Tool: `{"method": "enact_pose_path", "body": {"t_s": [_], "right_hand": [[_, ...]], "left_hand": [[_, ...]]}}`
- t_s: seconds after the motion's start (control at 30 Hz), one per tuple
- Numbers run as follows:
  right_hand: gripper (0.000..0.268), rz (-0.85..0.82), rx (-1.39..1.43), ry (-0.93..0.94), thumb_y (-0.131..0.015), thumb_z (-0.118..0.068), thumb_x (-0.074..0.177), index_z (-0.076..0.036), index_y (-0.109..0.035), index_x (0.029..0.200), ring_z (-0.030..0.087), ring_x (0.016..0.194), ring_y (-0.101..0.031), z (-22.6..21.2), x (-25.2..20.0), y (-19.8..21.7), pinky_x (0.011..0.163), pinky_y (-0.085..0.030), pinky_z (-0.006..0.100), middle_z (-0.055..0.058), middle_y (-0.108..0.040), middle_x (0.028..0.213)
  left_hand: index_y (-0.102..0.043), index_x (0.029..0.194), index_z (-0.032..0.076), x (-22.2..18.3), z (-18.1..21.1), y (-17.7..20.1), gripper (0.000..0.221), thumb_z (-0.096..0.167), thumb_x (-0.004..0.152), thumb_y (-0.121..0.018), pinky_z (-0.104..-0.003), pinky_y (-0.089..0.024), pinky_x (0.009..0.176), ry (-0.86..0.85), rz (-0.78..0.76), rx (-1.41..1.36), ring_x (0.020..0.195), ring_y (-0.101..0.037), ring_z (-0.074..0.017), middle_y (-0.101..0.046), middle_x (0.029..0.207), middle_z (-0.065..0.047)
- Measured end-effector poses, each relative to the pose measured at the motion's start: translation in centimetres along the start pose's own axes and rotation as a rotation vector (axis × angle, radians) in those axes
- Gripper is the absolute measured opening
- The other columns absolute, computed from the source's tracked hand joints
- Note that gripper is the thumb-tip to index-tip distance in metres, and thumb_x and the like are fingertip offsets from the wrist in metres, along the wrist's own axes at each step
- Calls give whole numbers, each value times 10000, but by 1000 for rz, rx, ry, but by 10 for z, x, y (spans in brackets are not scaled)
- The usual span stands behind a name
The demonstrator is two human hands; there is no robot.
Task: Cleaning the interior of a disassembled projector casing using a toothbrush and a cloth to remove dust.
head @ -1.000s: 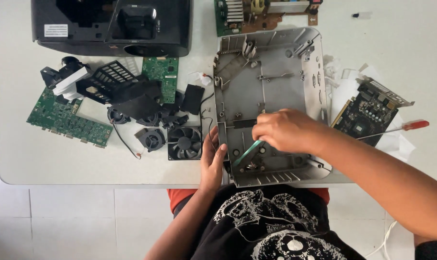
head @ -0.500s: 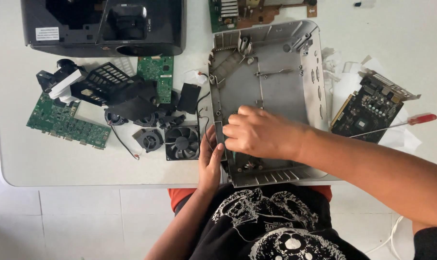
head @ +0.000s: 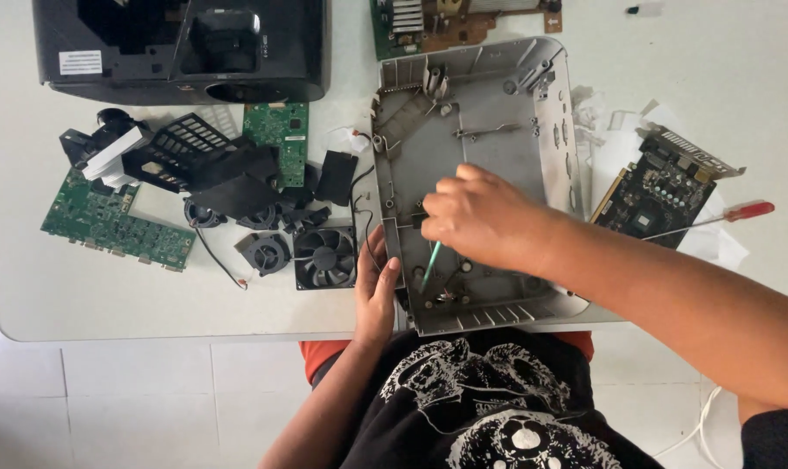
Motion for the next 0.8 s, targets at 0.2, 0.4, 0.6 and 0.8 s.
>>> {"method": "enact_pose_path", "body": {"t_s": [0.2,0.4,0.6,0.8], "right_hand": [[194,-46,-93,-131,-666,-262,844,-300,-596,666,182,693,-550,21,-1,-37,666,-423,398,-57,-525,698],[125,-475,47,-380,-643,-390,917,-272,-679,943,200,853,-694,49,-49,37,798,-540,376,-66,-651,792],[221,-562,129,-834,-557,-362,957,-342,-639,1161,171,633,-698,62,-162,85,492,-530,418,-185,-629,1069],[285,48,485,-1205,-646,-142,991,-120,-696,1271,115,1025,-649,66,-224,119,946,-440,249,0,-725,1163]], "left_hand": [[-344,1542,15,-1,-1,4,561,124,1031,-548,-451,-436,1095,11,3,22,1315,-517,-278,-532,1440,-204],[-338,1542,10,-2,5,1,570,120,1023,-546,-473,-430,1098,27,4,-12,1300,-520,-275,-539,1422,-206],[-372,1498,34,-1,14,-4,626,340,983,-554,-364,-408,1140,105,3,107,1411,-446,-229,-451,1524,-133],[-361,1493,55,-5,-6,8,569,224,987,-557,-386,-411,1129,109,101,-32,1420,-425,-239,-360,1608,-128]]}}
Point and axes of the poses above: each hand's wrist, its own x-axis towards the middle knuckle, its own y-axis out of the back of the hand, z = x × y, the point moved 10 cm from there along x, towards the middle knuckle
